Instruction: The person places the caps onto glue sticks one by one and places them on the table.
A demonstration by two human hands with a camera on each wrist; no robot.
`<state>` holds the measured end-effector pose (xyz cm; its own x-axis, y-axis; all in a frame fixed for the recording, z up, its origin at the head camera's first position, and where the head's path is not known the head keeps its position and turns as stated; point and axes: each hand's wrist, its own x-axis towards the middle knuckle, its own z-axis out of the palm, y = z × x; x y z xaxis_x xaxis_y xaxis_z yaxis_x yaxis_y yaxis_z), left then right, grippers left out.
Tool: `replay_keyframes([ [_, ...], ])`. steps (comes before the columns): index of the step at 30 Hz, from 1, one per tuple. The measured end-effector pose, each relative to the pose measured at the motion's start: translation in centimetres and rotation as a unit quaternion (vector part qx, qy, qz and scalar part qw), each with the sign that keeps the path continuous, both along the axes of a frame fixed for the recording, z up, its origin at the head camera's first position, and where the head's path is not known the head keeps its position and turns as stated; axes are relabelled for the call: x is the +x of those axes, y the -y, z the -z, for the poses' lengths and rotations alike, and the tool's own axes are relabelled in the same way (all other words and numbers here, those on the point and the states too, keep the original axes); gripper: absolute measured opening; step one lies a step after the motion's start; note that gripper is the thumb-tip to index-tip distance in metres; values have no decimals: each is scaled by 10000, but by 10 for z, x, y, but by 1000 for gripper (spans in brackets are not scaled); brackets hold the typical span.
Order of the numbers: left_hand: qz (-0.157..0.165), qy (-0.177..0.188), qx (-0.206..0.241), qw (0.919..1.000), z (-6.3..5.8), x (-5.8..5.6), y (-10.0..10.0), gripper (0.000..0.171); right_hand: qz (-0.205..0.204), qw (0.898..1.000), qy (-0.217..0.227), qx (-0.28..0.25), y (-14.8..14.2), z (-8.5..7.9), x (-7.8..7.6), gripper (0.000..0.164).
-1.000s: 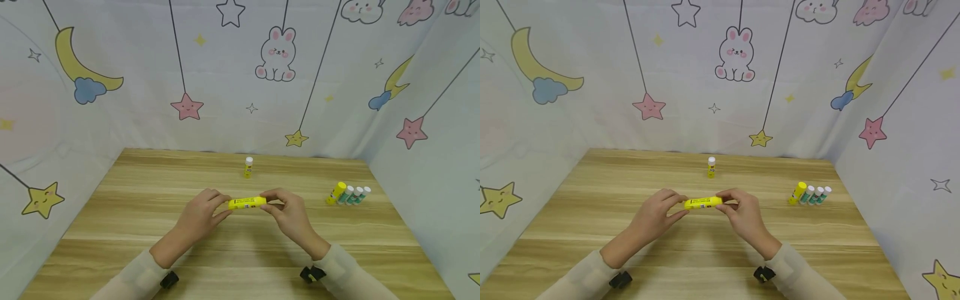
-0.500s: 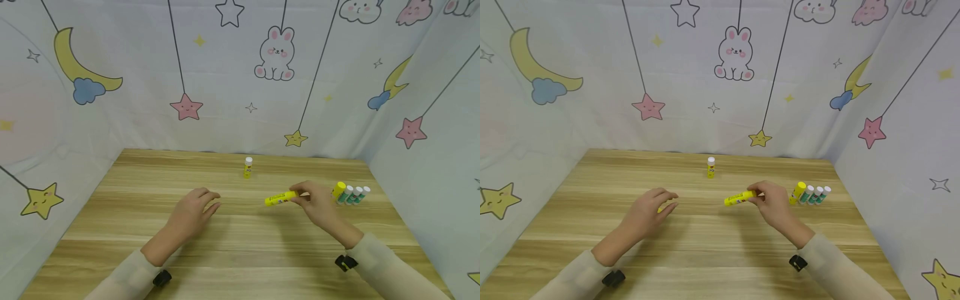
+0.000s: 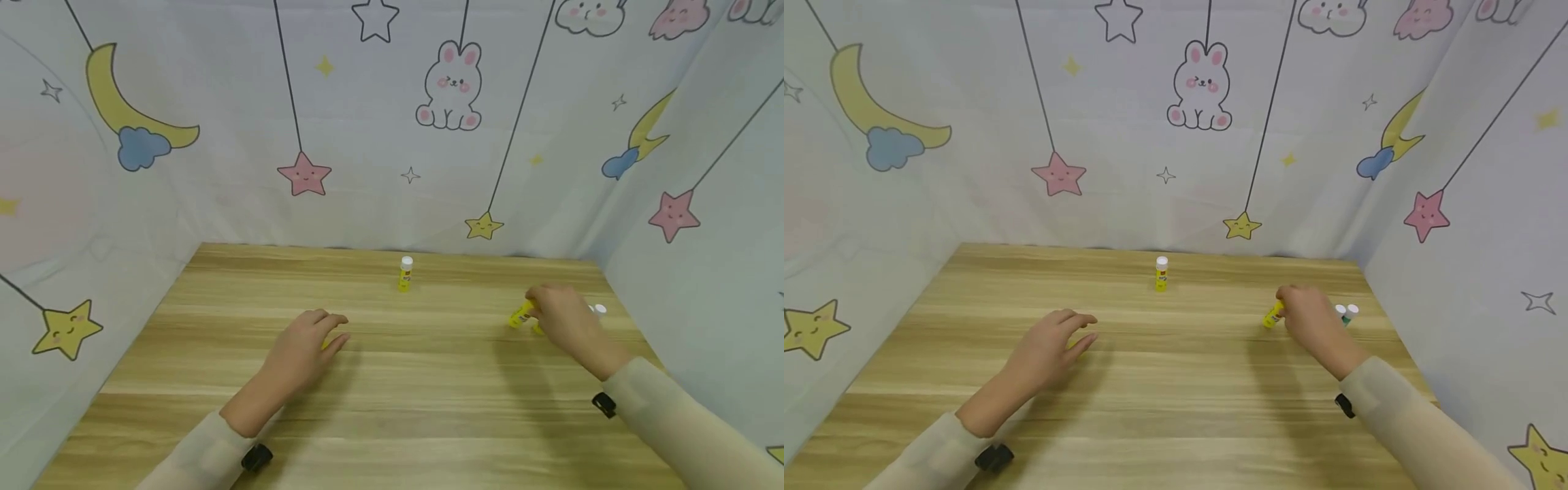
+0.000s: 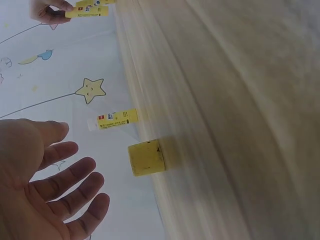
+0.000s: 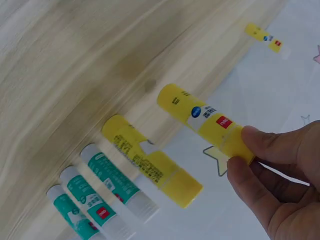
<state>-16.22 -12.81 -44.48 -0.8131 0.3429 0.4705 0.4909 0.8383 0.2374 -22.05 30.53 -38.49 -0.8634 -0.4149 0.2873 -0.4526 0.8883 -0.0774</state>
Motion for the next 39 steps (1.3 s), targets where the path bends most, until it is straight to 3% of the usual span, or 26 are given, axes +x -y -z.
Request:
replay_keyframes([
  [14, -106, 364, -174, 9991, 5, 2, 2, 28, 96, 9995, 90, 292, -5, 5, -9, 22],
  [23, -97, 342, -161, 9992, 6, 3, 3, 28, 315, 9983, 88, 473, -5, 6, -13, 26],
  [39, -165, 379, -170, 9990, 2, 5, 4, 28, 239, 9991, -61, 334, -7, 5, -11, 25],
])
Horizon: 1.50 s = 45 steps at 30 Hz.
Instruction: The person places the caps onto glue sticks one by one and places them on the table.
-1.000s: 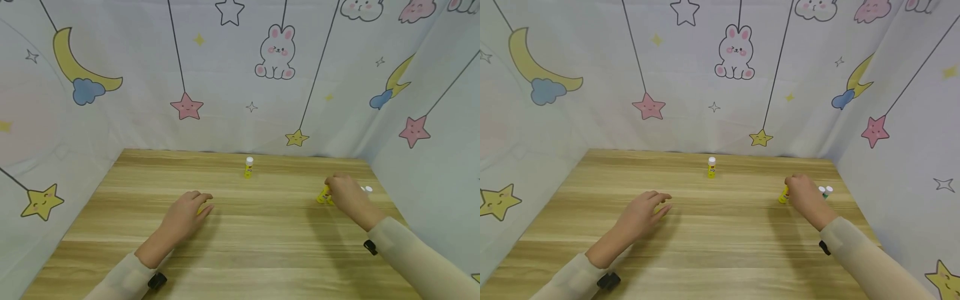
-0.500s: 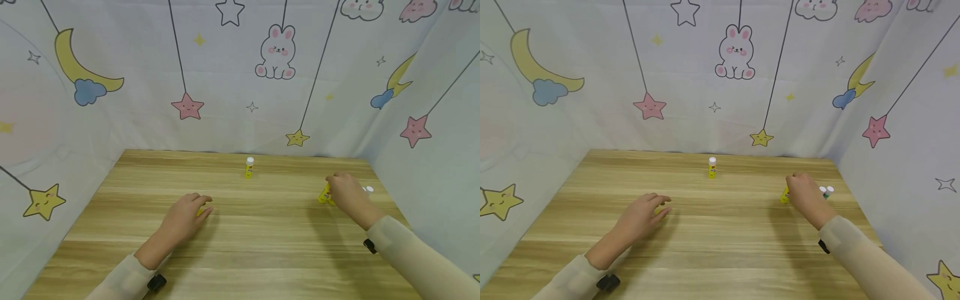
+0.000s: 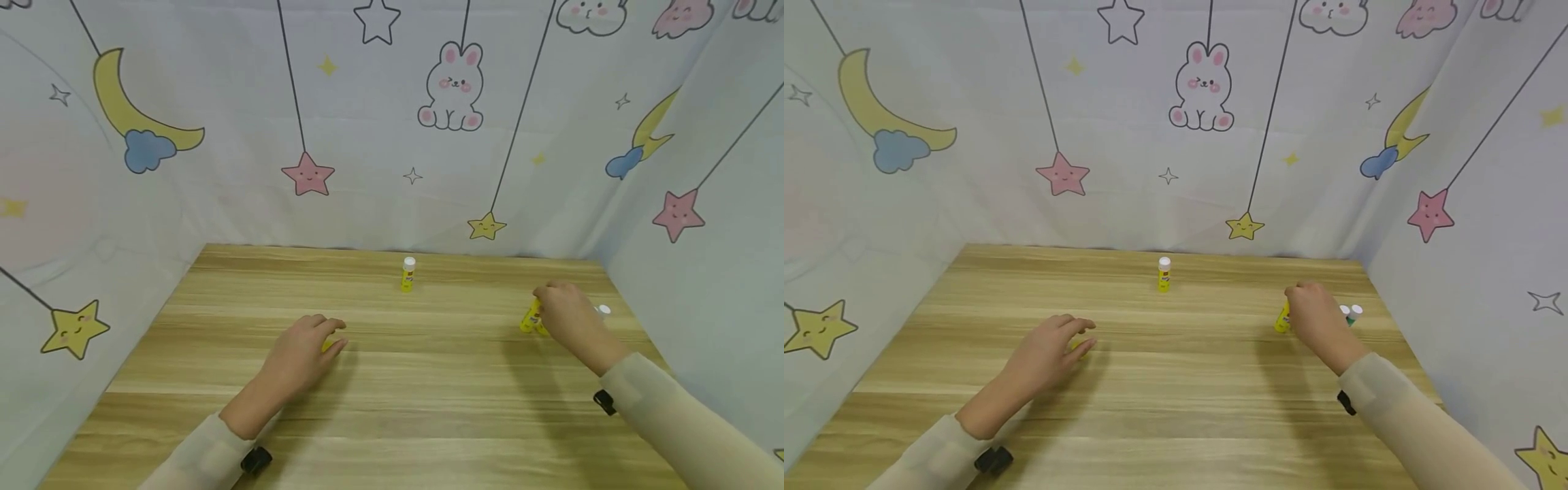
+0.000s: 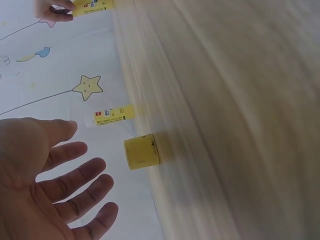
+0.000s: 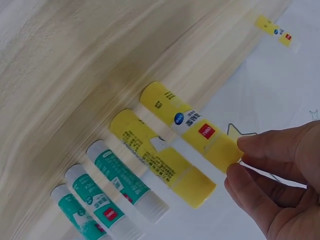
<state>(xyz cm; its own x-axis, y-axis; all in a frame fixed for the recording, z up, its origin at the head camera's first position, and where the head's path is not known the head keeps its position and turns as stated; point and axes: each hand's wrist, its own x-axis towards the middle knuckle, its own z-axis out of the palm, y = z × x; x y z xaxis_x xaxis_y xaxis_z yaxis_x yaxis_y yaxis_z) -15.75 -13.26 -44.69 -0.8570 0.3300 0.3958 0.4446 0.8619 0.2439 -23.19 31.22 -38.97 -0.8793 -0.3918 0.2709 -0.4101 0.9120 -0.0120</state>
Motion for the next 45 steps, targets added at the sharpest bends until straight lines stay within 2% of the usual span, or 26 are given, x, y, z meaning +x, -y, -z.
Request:
replay_keyframes([
  [5, -91, -28, -81, 9999, 1, 1, 2, 30, -31, 9999, -20, -137, 13, -4, 7, 28],
  [13, -145, -55, -124, 9998, 3, 0, 5, 33, -312, 9978, -221, -549, 53, -2, 14, 29],
  [21, -391, 269, -4, 9989, 5, 3, 7, 34, -118, 9951, 366, -913, 87, 6, 7, 38],
  [26, -445, 460, -32, 9979, 6, 3, 7, 37, -174, 9860, 698, -1504, 111, 19, -2, 44],
  [30, -451, 602, -41, 9972, 6, 4, 7, 43, -248, 9673, 981, -2325, 129, 33, -13, 48],
  [35, -524, 760, -15, 9957, 4, 6, 9, 50, -240, 9291, 1412, -3410, 153, 46, -30, 49],
  [40, -561, 773, -84, 9954, 2, 9, 10, 55, 15, 8961, 1734, -4086, 170, 53, -45, 50],
  [42, -590, 763, -124, 9953, 2, 9, 11, 56, 56, 8799, 1821, -4388, 175, 57, -52, 51],
  [45, -620, 773, -162, 9949, 2, 10, 10, 57, 85, 8483, 2029, -4889, 180, 62, -60, 50],
])
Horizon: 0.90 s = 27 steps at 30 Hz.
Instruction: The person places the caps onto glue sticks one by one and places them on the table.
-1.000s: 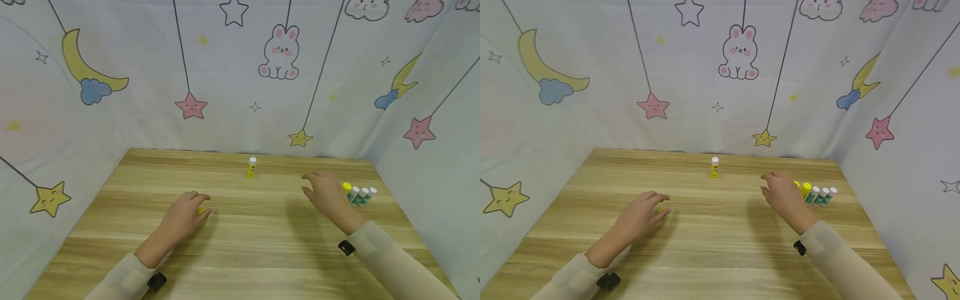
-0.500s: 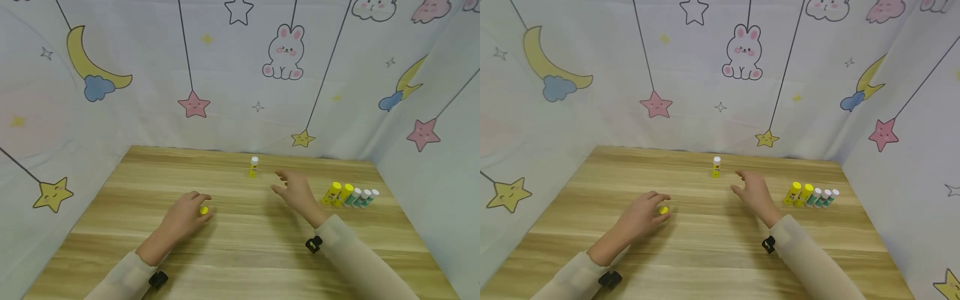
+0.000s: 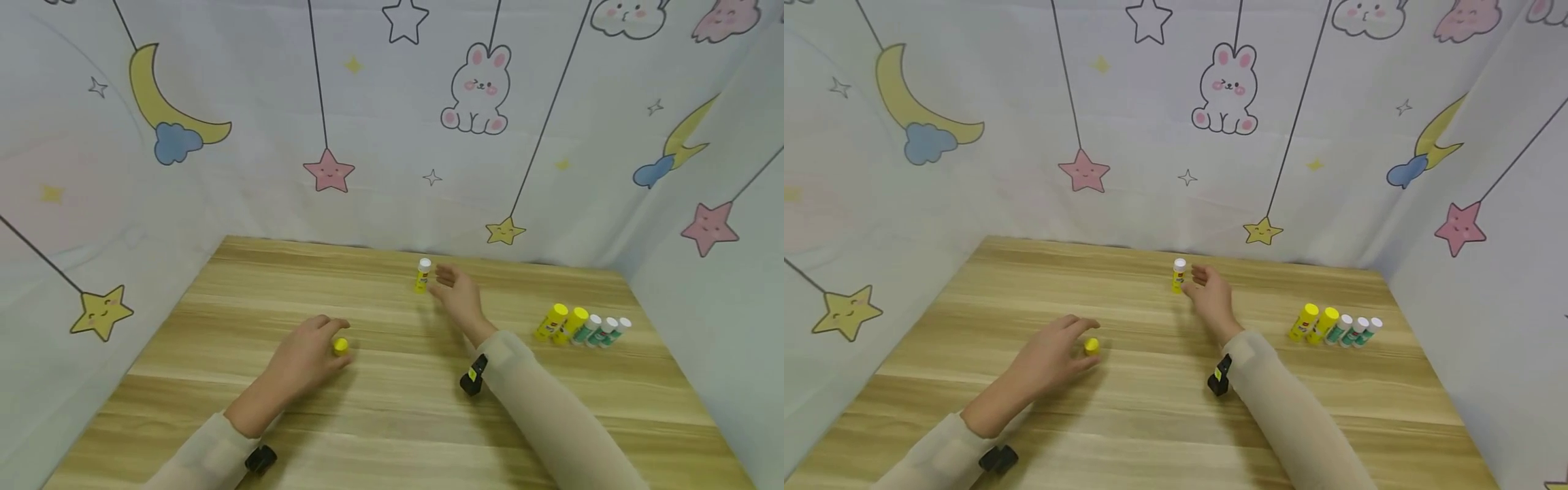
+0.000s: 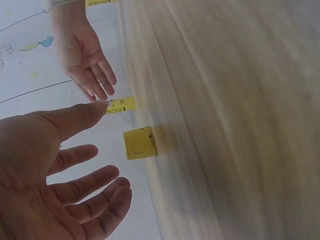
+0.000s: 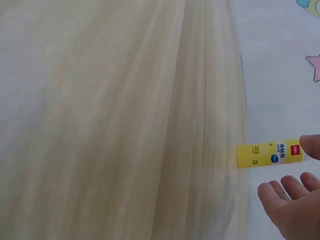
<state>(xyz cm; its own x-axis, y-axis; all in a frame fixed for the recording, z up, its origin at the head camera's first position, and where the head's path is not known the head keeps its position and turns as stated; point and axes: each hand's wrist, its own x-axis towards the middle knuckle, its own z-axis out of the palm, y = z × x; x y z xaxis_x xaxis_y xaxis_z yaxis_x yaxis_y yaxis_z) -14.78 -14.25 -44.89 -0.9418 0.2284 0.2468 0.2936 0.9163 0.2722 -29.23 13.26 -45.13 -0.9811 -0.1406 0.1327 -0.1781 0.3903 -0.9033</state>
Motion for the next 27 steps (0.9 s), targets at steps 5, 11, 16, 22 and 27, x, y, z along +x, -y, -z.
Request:
replay_keyframes([
  [5, 17, 29, -14, 10000, 0, -1, -1, 56, 17, 9974, 452, -561, 7, 7, -12, 46],
  [11, 29, -8, -14, 10000, 1, 0, -1, 56, 33, 9901, 844, -1118, 14, 16, -21, 41],
  [16, -36, 46, -60, 10000, 4, 3, 1, 56, -44, 9881, 944, -1215, 17, 23, -24, 39],
  [22, 10, -16, -25, 10000, 4, 1, 1, 54, -44, 9894, 983, -1068, 18, 26, -26, 41],
  [27, 7, -8, -98, 10000, 5, -1, 5, 54, 26, 9885, 1055, -1080, 21, 23, -29, 42],
])
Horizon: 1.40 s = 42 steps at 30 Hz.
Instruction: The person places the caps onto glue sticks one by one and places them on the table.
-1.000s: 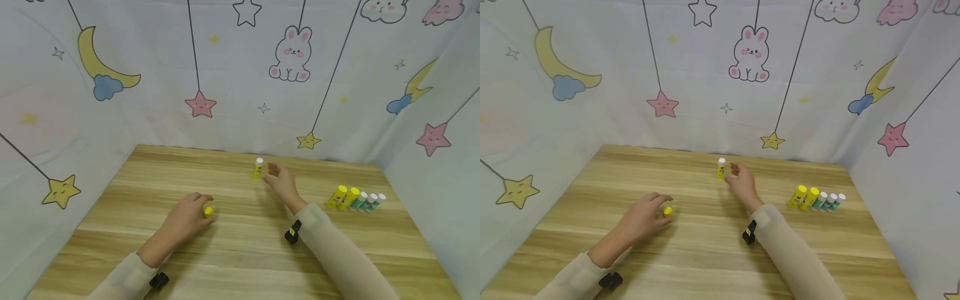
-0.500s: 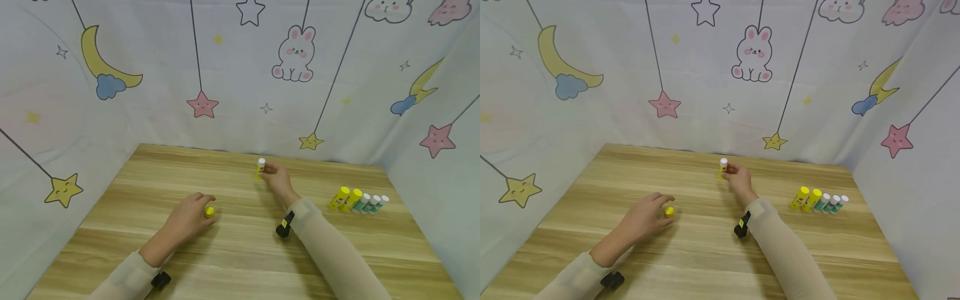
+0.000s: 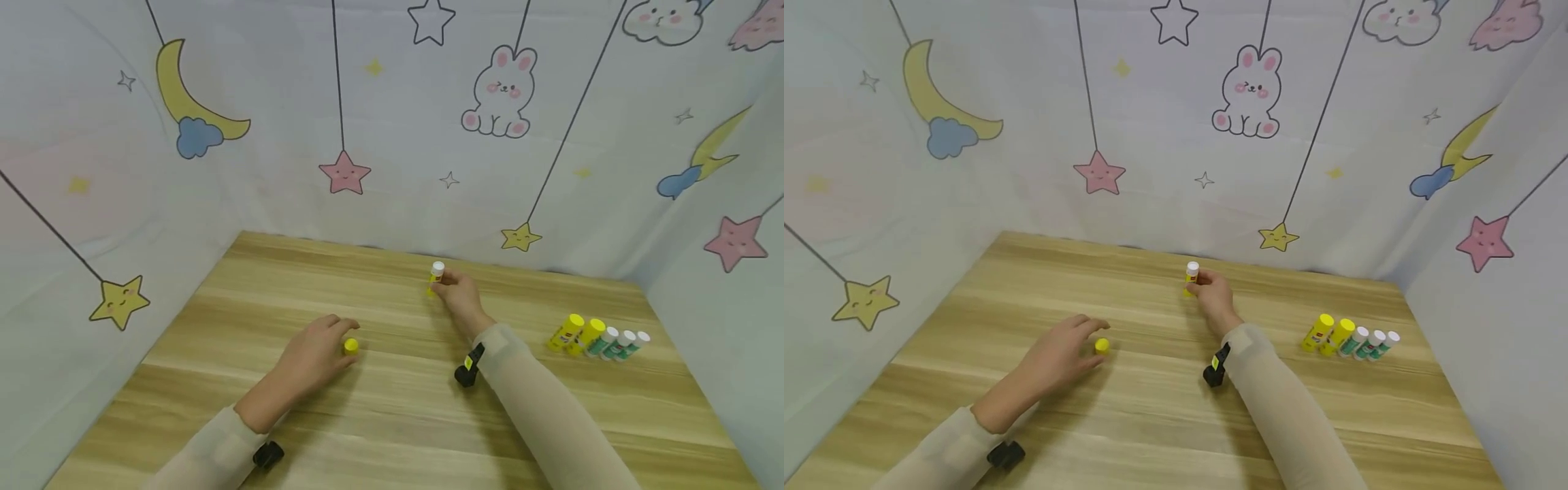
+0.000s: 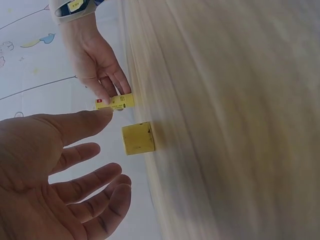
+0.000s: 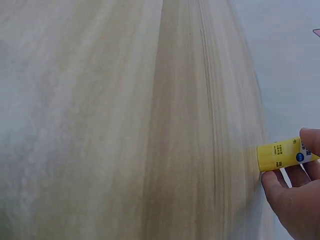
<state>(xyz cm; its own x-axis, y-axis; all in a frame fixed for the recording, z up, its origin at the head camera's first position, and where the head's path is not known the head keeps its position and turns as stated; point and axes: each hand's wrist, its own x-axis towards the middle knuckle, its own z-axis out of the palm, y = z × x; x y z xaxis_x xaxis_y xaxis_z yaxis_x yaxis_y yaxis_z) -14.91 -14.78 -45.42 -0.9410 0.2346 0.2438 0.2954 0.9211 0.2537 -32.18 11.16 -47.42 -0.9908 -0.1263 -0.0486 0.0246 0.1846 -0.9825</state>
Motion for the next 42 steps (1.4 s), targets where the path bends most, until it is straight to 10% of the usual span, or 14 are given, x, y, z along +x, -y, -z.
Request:
replay_keyframes([
  [22, 101, 130, 176, 9997, 0, -5, -3, 51, 51, 9997, 133, -188, -11, -6, 10, 46],
  [42, 419, 820, -12, 9958, 4, -26, -12, 20, -882, 9953, -410, -17, -42, -41, 82, 35],
])
